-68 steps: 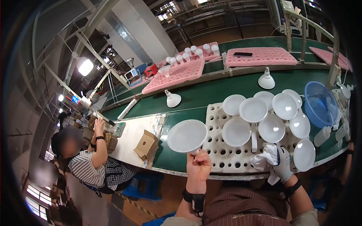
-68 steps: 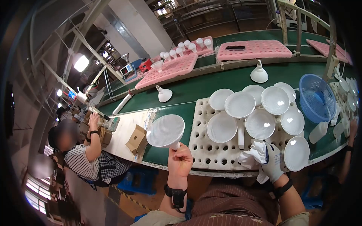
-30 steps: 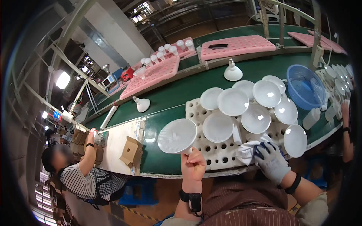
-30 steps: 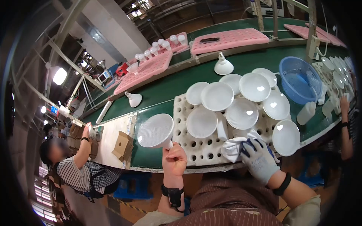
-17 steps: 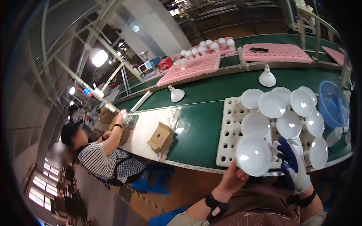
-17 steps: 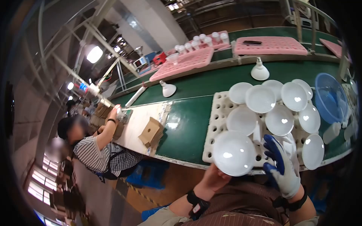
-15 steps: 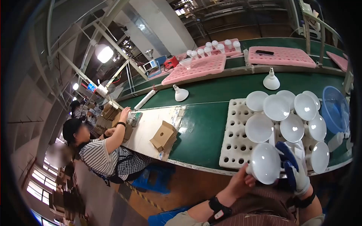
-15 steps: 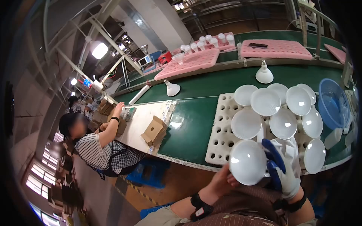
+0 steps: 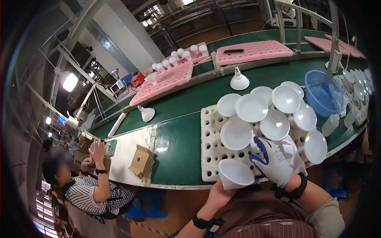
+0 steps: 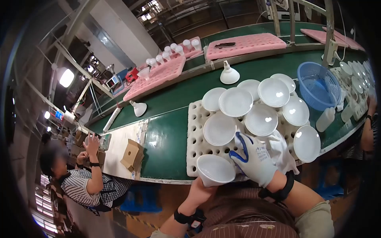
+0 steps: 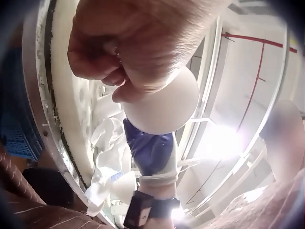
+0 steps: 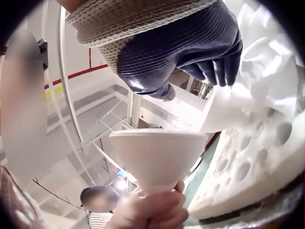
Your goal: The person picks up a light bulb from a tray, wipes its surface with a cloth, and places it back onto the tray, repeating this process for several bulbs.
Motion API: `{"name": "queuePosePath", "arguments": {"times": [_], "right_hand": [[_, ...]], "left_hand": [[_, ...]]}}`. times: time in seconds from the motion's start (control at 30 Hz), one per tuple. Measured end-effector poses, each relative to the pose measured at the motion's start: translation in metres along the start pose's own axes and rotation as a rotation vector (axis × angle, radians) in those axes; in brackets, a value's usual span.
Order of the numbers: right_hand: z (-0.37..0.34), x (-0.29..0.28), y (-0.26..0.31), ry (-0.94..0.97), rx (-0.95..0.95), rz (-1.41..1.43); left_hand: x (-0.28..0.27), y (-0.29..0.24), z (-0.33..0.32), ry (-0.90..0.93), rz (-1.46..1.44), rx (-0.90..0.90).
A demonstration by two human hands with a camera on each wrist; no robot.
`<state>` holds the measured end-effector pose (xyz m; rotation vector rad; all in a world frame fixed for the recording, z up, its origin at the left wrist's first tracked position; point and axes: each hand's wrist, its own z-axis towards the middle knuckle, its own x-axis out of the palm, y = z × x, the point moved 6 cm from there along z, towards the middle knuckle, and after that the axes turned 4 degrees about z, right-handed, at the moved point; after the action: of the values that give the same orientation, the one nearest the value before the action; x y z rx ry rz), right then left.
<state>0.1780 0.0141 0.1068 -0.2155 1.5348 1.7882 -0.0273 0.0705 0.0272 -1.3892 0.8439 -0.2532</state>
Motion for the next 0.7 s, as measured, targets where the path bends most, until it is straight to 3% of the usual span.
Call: {"name": "queuePosePath", "arguments": {"times": [0.07,0.13,0.17,0.2,0.3,0.33,0.37,0.4,0.47,0.5,0.6,0.67,0.7], "right_hand": [[0.005,0.002,-0.011,-0.042,0.0,-0.197],[0.006,0.015,-0.014,-0.033,-0.028,-0.364],[0.009,0.024,-0.018,0.044,0.022,-0.412],[0.015,0.034,-0.029,0.117,0.142,-0.396],[0.021,0.038,-0.054,0.052,0.117,-0.454],[0.018,0.029,-0.051,0.072,0.188,-0.422],[0.011,0.022,-0.05,0.101,0.267,-0.388],[0.003,0.017,-0.05,0.112,0.274,-0.384],[-0.008,0.005,-0.039,0.102,0.105,-0.232],[-0.015,0.001,-0.031,0.142,0.084,-0.287],[-0.031,0.009,-0.02,0.252,-0.05,-0.433],[-0.03,0.017,-0.016,0.308,-0.01,-0.44],[-0.027,0.022,-0.014,0.316,0.004,-0.462]], "left_hand": [[-0.003,0.014,-0.008,-0.034,-0.136,-0.2],[-0.008,0.011,-0.005,-0.041,-0.037,-0.189],[-0.007,0.017,-0.01,-0.028,0.002,-0.305],[-0.01,0.012,-0.008,-0.022,0.05,-0.399],[-0.007,0.013,-0.002,-0.011,-0.011,-0.361],[-0.009,0.008,-0.003,-0.035,-0.023,-0.352],[-0.009,0.008,-0.005,0.045,-0.066,-0.478],[-0.013,0.009,-0.004,0.047,-0.066,-0.492],[-0.012,0.012,0.001,0.168,-0.012,-0.519],[-0.013,0.012,0.002,0.216,0.065,-0.567],[-0.013,0.009,0.011,0.353,0.113,-0.521],[-0.018,0.0,0.014,0.38,0.24,-0.563],[-0.022,0.004,0.021,0.309,0.302,-0.287]]}}
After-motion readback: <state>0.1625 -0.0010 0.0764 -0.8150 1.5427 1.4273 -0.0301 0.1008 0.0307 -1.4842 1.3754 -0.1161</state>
